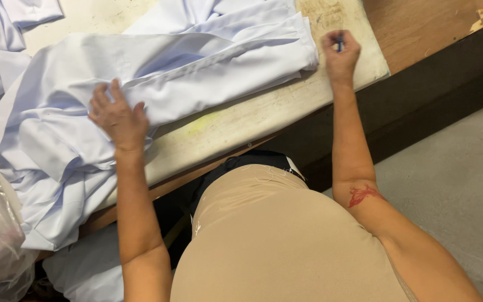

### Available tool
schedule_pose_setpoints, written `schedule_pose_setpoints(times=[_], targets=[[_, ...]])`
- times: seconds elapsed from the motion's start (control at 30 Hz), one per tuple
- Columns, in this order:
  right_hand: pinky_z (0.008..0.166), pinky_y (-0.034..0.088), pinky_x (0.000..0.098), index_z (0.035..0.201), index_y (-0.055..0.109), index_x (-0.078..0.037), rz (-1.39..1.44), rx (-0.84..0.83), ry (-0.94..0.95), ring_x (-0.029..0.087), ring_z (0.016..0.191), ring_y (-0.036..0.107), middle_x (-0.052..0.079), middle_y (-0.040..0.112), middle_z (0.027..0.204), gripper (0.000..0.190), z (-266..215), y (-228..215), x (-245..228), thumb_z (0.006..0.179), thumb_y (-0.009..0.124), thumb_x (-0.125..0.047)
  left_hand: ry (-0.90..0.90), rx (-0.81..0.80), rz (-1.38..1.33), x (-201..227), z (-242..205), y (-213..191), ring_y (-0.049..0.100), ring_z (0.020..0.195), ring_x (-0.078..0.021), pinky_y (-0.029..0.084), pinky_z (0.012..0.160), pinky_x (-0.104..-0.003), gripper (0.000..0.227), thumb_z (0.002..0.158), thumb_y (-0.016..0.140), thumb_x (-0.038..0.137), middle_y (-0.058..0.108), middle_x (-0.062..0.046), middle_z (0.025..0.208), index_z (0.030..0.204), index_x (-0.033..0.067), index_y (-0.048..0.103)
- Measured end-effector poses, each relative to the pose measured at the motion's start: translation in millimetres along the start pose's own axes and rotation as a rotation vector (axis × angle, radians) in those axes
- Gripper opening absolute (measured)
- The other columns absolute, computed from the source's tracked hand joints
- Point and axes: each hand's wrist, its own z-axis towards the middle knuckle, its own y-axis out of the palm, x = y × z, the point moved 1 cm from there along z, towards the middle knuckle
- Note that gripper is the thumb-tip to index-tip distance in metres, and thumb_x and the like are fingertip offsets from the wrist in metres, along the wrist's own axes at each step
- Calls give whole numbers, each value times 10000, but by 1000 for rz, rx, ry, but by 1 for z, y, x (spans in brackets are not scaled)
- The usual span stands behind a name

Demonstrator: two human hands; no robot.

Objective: The person uses a seam ripper to cut and remove loose threads from a white garment laid on a table. They repeatedly adjust the fabric to access different areas and pull out the cut threads by hand.

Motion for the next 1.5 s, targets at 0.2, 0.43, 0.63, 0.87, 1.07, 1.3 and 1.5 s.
schedule_pose_setpoints(times=[0.2,0.43,0.63,0.87,1.07,1.3,1.5], targets=[[631,498,341,855,738,-21,-499,-153,-62,190,717,623,104,681,825,180,2,36,-11,779,879,-102,394,-369,-213,165,7,44,67,1542,-333,-47,1115,-764,836,915,758,441,165,-59,1687,1608,287,315],[594,476,294,834,707,14,-148,-290,266,99,629,570,48,649,680,133,-7,-3,-11,886,791,-75,294,-708,-47,158,21,38,11,1499,-389,-18,1101,-760,823,835,755,351,114,-101,1661,1535,240,336],[651,480,221,883,666,4,174,-266,342,51,686,574,7,648,746,123,-12,-16,-34,985,707,-51,352,-382,-846,303,31,66,664,1002,-303,545,900,-451,152,894,662,63,675,-144,1087,1037,52,713],[677,504,268,905,672,-9,69,-79,146,87,726,589,35,689,774,120,-6,-9,9,1007,704,-63,233,-561,-375,380,66,125,690,925,-429,565,778,-479,485,814,787,452,706,-264,958,886,-24,728],[661,561,373,917,750,22,-188,-213,335,239,722,712,175,744,829,386,9,43,74,838,813,-350,161,-709,-692,365,69,164,687,523,-263,545,619,-397,461,910,674,382,681,-147,558,603,46,739],[608,513,360,825,727,22,155,-222,354,116,669,568,166,708,719,255,23,56,22,810,811,-219,-81,-752,-1522,337,65,162,661,656,-178,564,616,-308,147,928,654,71,665,-126,794,874,-14,548],[632,508,379,924,695,-28,-68,-19,221,267,661,644,173,677,763,191,-3,19,-56,897,763,-206,-159,-1063,-1812,315,74,126,581,730,-136,495,655,-259,97,996,624,45,627,-92,926,961,10,540]])
